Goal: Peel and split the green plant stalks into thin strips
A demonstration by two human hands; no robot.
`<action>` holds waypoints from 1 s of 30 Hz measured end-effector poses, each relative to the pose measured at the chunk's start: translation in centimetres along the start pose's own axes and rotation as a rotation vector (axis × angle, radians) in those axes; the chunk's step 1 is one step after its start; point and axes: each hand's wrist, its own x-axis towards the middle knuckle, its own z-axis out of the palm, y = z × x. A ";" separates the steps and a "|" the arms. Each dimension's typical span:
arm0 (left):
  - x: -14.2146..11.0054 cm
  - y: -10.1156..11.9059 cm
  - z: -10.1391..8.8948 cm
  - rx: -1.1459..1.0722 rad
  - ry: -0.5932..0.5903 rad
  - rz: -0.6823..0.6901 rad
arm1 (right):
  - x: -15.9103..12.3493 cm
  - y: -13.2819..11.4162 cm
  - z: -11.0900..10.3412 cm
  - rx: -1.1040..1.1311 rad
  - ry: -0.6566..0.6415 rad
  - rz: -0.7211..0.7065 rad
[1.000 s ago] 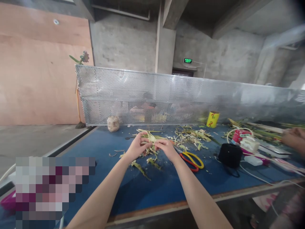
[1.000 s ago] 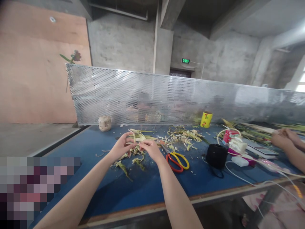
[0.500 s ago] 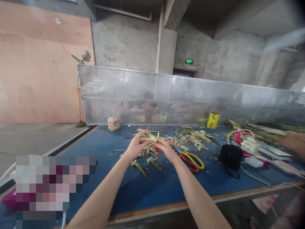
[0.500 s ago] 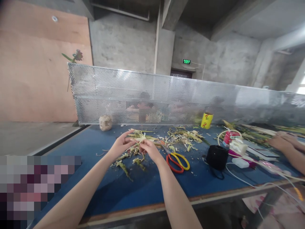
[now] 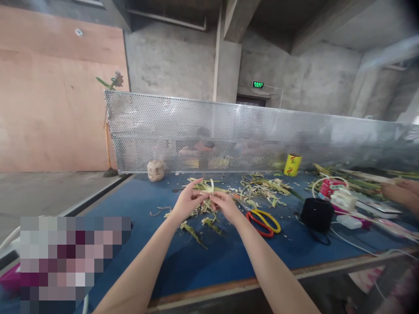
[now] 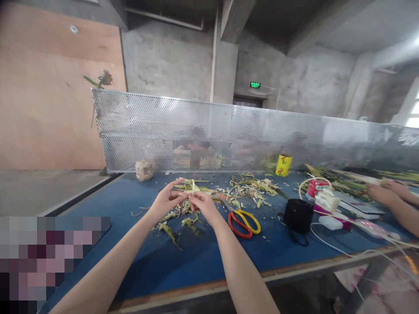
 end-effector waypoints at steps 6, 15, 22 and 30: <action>-0.1 0.1 0.1 0.007 0.049 0.019 | -0.1 -0.4 0.2 -0.015 0.057 -0.037; -0.2 0.0 -0.3 0.011 0.102 0.029 | 0.0 -0.1 0.1 -0.058 0.073 -0.022; 0.1 -1.2 -0.3 -0.007 0.046 -0.049 | -0.2 -0.4 0.1 -0.044 0.047 0.027; 0.4 -1.6 -0.6 -0.047 -0.007 -0.135 | -0.2 -0.6 0.3 -0.044 0.038 0.025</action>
